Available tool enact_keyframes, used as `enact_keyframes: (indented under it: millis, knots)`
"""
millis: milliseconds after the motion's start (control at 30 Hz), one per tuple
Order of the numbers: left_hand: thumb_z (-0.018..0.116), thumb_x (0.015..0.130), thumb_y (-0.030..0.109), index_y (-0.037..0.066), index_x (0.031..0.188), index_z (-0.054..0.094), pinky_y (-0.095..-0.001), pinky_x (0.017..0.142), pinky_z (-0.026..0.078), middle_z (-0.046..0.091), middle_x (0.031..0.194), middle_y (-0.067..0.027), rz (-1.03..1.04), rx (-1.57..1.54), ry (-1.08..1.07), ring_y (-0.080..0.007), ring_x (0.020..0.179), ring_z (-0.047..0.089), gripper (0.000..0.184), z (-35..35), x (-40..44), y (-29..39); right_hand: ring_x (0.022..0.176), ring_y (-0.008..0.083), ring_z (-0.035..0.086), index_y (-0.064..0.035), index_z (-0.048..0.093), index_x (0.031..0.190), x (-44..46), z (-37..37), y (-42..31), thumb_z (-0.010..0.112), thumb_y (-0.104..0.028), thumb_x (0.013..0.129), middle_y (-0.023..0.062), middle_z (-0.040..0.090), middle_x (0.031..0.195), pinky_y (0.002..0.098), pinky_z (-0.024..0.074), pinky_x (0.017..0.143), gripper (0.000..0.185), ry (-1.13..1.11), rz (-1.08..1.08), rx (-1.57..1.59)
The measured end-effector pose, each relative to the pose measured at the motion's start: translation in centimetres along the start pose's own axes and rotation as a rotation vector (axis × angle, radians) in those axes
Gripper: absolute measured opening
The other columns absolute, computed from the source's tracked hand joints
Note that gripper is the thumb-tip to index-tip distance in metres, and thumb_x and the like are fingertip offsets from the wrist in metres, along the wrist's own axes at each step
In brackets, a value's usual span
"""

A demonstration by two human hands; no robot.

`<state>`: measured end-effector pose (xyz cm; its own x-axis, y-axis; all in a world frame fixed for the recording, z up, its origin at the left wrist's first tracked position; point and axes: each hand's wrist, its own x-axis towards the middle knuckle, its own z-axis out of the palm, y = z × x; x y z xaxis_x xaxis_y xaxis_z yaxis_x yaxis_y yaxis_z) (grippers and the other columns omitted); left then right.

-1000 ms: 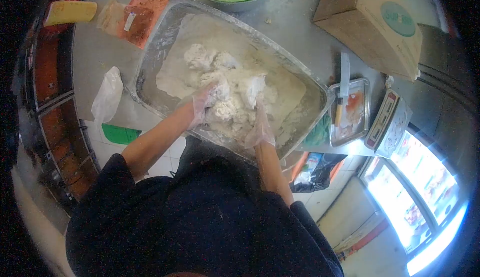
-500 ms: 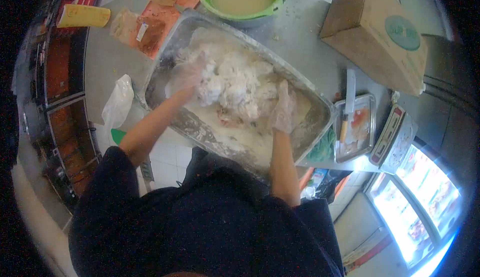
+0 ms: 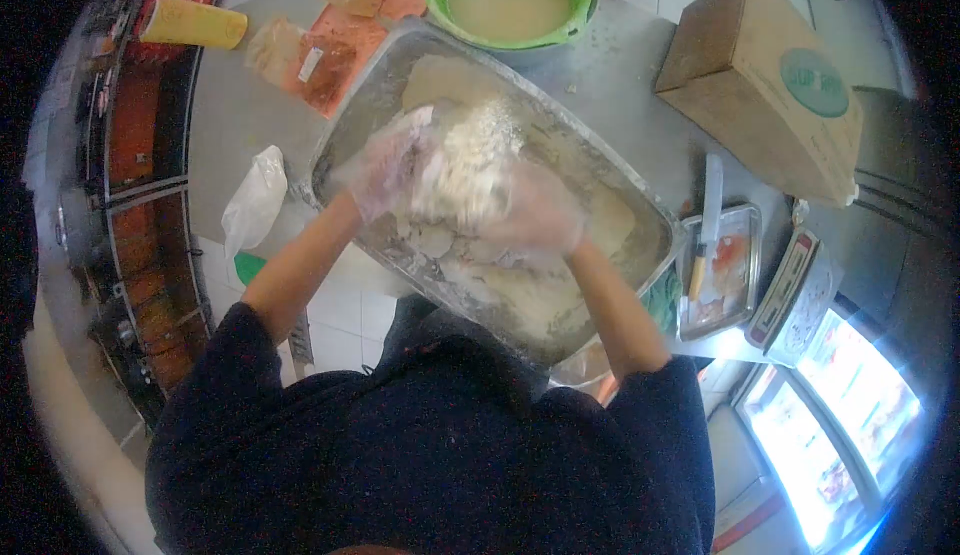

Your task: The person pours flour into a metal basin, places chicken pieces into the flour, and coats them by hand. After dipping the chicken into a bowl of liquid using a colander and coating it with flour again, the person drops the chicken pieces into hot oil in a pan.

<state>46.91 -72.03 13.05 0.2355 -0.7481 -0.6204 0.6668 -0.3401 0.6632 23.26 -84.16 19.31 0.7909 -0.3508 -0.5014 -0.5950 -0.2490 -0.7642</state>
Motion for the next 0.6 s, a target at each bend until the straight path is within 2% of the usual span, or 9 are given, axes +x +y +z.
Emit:
enact_keyframes:
  millis: [33, 100, 133, 233, 333, 367, 467, 533, 600]
  knots:
    - [0.057, 0.103, 0.025, 0.007, 0.127, 0.062, -0.0299, 0.09, 0.049, 0.067, 0.116, -0.0042, 0.026, 0.088, 0.11, -0.0164, 0.104, 0.061, 0.03, 1.1, -2.1, 0.3, 0.113, 0.0294, 0.065, -0.0136, 0.06, 0.139, -1.1, 2.4, 2.2, 0.064, -0.064, 0.087, 0.0169, 0.07, 0.121, 0.0381, 0.044, 0.109, 0.073, 0.218, -0.32, -0.417]
    - [0.059, 0.102, 0.026, 0.006, 0.129, 0.061, -0.0317, 0.09, 0.049, 0.067, 0.118, -0.0053, -0.123, 0.213, 0.218, -0.0177, 0.103, 0.061, 0.033, 2.2, -4.8, 1.3, 0.107, 0.0303, 0.068, -0.0145, 0.061, 0.138, -4.1, 4.3, 4.2, 0.063, -0.064, 0.087, 0.0175, 0.072, 0.113, 0.0373, 0.0441, 0.109, 0.071, 0.428, -0.619, -0.841]
    - [0.061, 0.101, 0.027, 0.005, 0.13, 0.061, -0.0334, 0.091, 0.049, 0.066, 0.12, -0.0065, -0.26, 0.341, 0.331, -0.019, 0.103, 0.061, 0.036, 2.1, -5.6, 1.4, 0.111, 0.0304, 0.065, -0.0139, 0.059, 0.139, -5.9, 4.7, 5.3, 0.061, -0.059, 0.089, 0.0175, 0.069, 0.119, 0.0376, 0.042, 0.11, 0.067, 0.361, -0.556, -0.736]
    - [0.06, 0.101, 0.037, 0.004, 0.135, 0.059, -0.0384, 0.092, 0.049, 0.065, 0.126, -0.009, -0.494, 0.794, 0.193, -0.0212, 0.106, 0.062, 0.047, -1.2, -3.9, 0.6, 0.123, 0.0306, 0.057, -0.0122, 0.053, 0.144, -9.7, 5.2, 7.5, 0.054, -0.043, 0.097, 0.0176, 0.059, 0.135, 0.0382, 0.0358, 0.115, 0.057, 0.402, -0.053, -0.078]
    - [0.055, 0.101, 0.045, 0.005, 0.137, 0.058, -0.0408, 0.096, 0.05, 0.064, 0.13, -0.0117, -0.558, 0.331, -0.046, -0.0232, 0.111, 0.062, 0.054, -3.7, -2.0, -2.3, 0.135, 0.0309, 0.049, -0.0105, 0.048, 0.15, -8.2, 8.4, 9.5, 0.047, -0.028, 0.104, 0.0178, 0.05, 0.15, 0.0389, 0.0296, 0.119, 0.049, 0.417, 0.563, 0.15]
    - [0.055, 0.101, 0.045, 0.005, 0.137, 0.058, -0.0408, 0.096, 0.05, 0.064, 0.13, -0.0117, -0.552, 0.329, -0.048, -0.0232, 0.111, 0.062, 0.054, -3.0, -2.0, -2.3, 0.136, 0.0292, 0.049, -0.0081, 0.046, 0.15, -7.2, 9.6, 10.2, 0.048, -0.03, 0.104, 0.017, 0.048, 0.152, 0.0377, 0.0308, 0.118, 0.051, 0.501, 0.427, 0.056]
    - [0.049, 0.104, 0.045, 0.005, 0.14, 0.056, -0.041, 0.101, 0.049, 0.062, 0.135, -0.0129, -0.62, 0.24, 0.037, -0.0237, 0.121, 0.059, 0.054, 0.5, -2.9, -2.5, 0.135, 0.025, 0.049, -0.001, 0.041, 0.152, -3.9, 10.2, 7.9, 0.052, -0.036, 0.104, 0.0139, 0.046, 0.154, 0.0357, 0.0356, 0.115, 0.061, 0.563, 0.556, 0.857]
    - [0.049, 0.105, 0.043, 0.004, 0.14, 0.055, -0.0406, 0.105, 0.048, 0.06, 0.137, -0.0123, -0.666, -0.013, -0.037, -0.0234, 0.124, 0.058, 0.053, 2.0, -3.8, -1.4, 0.129, 0.024, 0.053, 0.0015, 0.042, 0.15, -2.9, 9.7, 5.7, 0.055, -0.039, 0.102, 0.0112, 0.048, 0.152, 0.0362, 0.0385, 0.113, 0.064, 0.337, 0.38, 1.398]
    - [0.05, 0.104, 0.043, 0.004, 0.139, 0.055, -0.0393, 0.103, 0.049, 0.062, 0.136, -0.0114, -0.611, -0.01, -0.09, -0.0228, 0.122, 0.06, 0.052, 2.4, -3.6, -2.6, 0.126, 0.0231, 0.055, 0.0007, 0.044, 0.148, -1.4, 10.3, 6.7, 0.055, -0.039, 0.102, 0.0103, 0.05, 0.15, 0.0353, 0.0419, 0.109, 0.062, 0.21, 0.492, 1.474]
